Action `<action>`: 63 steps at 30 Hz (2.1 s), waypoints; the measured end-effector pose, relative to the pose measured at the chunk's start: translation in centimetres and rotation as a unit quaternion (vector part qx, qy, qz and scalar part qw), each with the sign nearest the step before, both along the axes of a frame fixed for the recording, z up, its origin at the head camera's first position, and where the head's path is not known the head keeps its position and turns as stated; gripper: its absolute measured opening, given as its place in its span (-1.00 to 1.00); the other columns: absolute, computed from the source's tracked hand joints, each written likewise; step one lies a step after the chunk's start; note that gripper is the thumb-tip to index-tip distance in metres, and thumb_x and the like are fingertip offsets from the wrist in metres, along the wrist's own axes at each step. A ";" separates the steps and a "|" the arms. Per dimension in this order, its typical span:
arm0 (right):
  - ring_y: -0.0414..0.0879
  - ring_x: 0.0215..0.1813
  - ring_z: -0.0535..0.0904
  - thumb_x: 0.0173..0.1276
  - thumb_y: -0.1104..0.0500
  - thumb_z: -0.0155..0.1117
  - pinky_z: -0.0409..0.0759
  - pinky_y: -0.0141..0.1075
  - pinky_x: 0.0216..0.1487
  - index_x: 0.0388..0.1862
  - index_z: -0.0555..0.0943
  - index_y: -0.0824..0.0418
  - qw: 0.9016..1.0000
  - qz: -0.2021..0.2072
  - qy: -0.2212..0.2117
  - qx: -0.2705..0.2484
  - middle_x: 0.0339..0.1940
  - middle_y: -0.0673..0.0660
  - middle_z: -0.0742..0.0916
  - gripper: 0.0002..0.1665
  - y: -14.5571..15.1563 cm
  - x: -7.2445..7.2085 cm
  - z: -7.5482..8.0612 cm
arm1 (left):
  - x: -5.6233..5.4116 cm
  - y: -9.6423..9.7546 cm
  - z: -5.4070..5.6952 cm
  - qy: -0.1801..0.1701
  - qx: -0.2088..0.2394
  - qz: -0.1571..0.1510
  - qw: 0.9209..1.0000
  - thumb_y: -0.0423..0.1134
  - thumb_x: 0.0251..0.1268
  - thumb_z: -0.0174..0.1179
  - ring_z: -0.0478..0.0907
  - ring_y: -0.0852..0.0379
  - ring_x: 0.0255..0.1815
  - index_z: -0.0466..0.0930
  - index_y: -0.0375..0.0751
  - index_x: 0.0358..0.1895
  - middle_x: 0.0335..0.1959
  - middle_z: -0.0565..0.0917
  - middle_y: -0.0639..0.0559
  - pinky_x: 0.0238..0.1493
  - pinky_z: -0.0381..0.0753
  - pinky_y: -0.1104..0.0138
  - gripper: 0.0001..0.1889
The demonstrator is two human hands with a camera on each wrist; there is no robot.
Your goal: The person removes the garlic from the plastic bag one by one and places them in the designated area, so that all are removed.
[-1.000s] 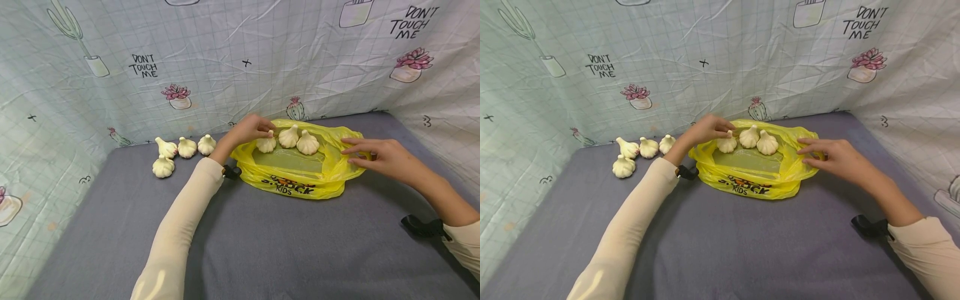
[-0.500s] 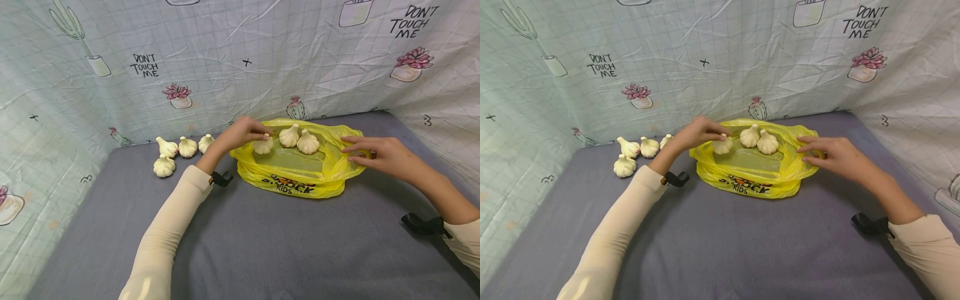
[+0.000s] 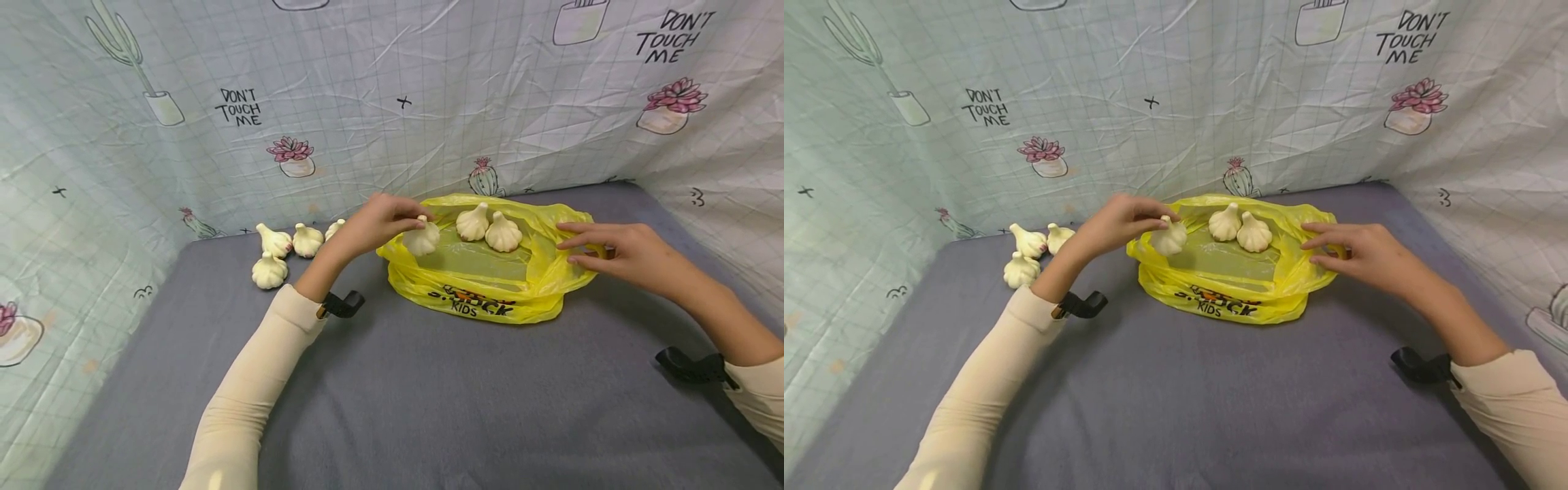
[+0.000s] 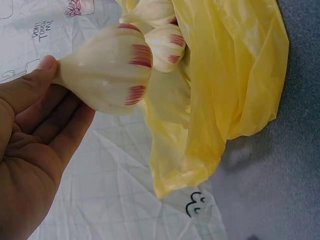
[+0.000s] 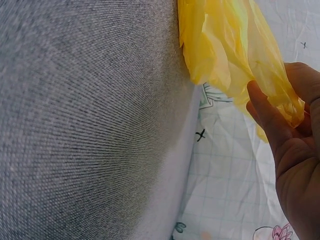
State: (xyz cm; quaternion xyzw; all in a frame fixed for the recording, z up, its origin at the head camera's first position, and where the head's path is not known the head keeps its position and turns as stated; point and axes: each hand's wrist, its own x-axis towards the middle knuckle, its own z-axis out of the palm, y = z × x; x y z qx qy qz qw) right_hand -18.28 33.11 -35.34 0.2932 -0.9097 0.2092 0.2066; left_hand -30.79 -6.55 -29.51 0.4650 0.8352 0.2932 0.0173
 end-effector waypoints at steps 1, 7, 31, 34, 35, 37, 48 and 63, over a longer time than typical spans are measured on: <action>-0.41 -0.51 0.37 0.09 0.35 0.59 0.35 -0.53 -0.47 -0.04 0.80 0.08 1.000 -0.002 0.000 0.001 0.24 -0.03 0.71 -0.58 0.0 0.0 0.0 | 0.1 -0.1 0.0 0.003 0.000 0.002 1.000 -0.22 0.51 0.20 0.68 0.21 -0.16 0.75 -0.15 0.08 -0.06 0.79 0.04 -0.09 0.62 0.29 -0.77; -0.39 -0.53 0.36 0.09 0.35 0.58 0.34 -0.52 -0.48 -0.03 0.80 0.07 1.000 -0.010 -0.010 0.001 0.24 -0.02 0.71 -0.57 0.0 0.1 0.0 | 0.6 -0.8 0.1 0.009 0.010 0.003 1.000 -0.19 0.53 0.18 0.66 0.25 -0.17 0.75 -0.10 0.03 -0.08 0.79 0.10 -0.10 0.61 0.31 -0.79; -0.39 -0.50 0.36 0.12 0.36 0.57 0.33 -0.52 -0.47 -0.02 0.80 0.06 1.000 -0.012 -0.024 -0.007 0.26 -0.05 0.70 -0.58 0.0 0.2 0.0 | 1.8 -5.1 -0.6 -0.014 0.053 0.046 0.997 -0.28 0.46 0.25 0.69 0.21 -0.08 0.76 -0.19 0.05 -0.07 0.79 0.05 -0.10 0.63 0.28 -0.79; -0.38 -0.50 0.36 0.13 0.35 0.56 0.33 -0.51 -0.47 -0.02 0.80 0.06 0.999 -0.017 -0.029 -0.005 0.25 0.00 0.70 -0.58 -0.1 0.2 0.0 | 1.8 -5.9 -0.6 -0.011 0.051 0.058 0.997 -0.26 0.47 0.25 0.68 0.21 -0.06 0.77 -0.17 0.04 -0.07 0.79 0.07 -0.09 0.61 0.29 -0.79; -0.38 -0.50 0.36 0.14 0.35 0.56 0.33 -0.51 -0.47 -0.01 0.80 0.06 0.999 -0.018 -0.030 -0.005 0.25 0.01 0.70 -0.58 -0.1 0.2 0.0 | 1.7 -6.1 -0.5 -0.009 0.049 0.060 0.997 -0.25 0.47 0.25 0.68 0.21 -0.06 0.77 -0.15 0.03 -0.07 0.79 0.08 -0.10 0.60 0.31 -0.80; -0.38 -0.51 0.35 0.14 0.35 0.56 0.32 -0.51 -0.48 -0.01 0.80 0.05 0.999 -0.020 -0.032 -0.003 0.25 0.03 0.70 -0.58 0.0 0.2 0.0 | 1.7 -6.5 -0.4 -0.005 0.047 0.060 0.997 -0.24 0.47 0.24 0.68 0.21 -0.08 0.77 -0.14 0.03 -0.07 0.79 0.09 -0.15 0.58 0.33 -0.80; -0.40 -0.51 0.36 0.11 0.36 0.57 0.33 -0.52 -0.48 -0.03 0.80 0.06 1.000 -0.008 -0.015 -0.002 0.26 -0.07 0.69 -0.57 0.1 0.1 0.0 | 1.6 -8.9 -0.9 -0.010 0.039 0.086 0.996 -0.25 0.48 0.24 0.65 0.20 -0.21 0.78 -0.11 0.02 -0.10 0.79 0.09 -0.23 0.58 0.38 -0.81; -0.40 -0.52 0.36 0.12 0.34 0.57 0.33 -0.52 -0.49 -0.02 0.80 0.05 1.000 -0.015 -0.012 0.006 0.24 0.01 0.71 -0.58 0.1 -0.1 0.1 | 1.2 -11.3 -1.9 -0.001 0.038 0.095 0.995 -0.28 0.46 0.25 0.69 0.19 -0.06 0.77 -0.15 0.01 -0.09 0.79 0.10 -0.07 0.62 0.43 -0.81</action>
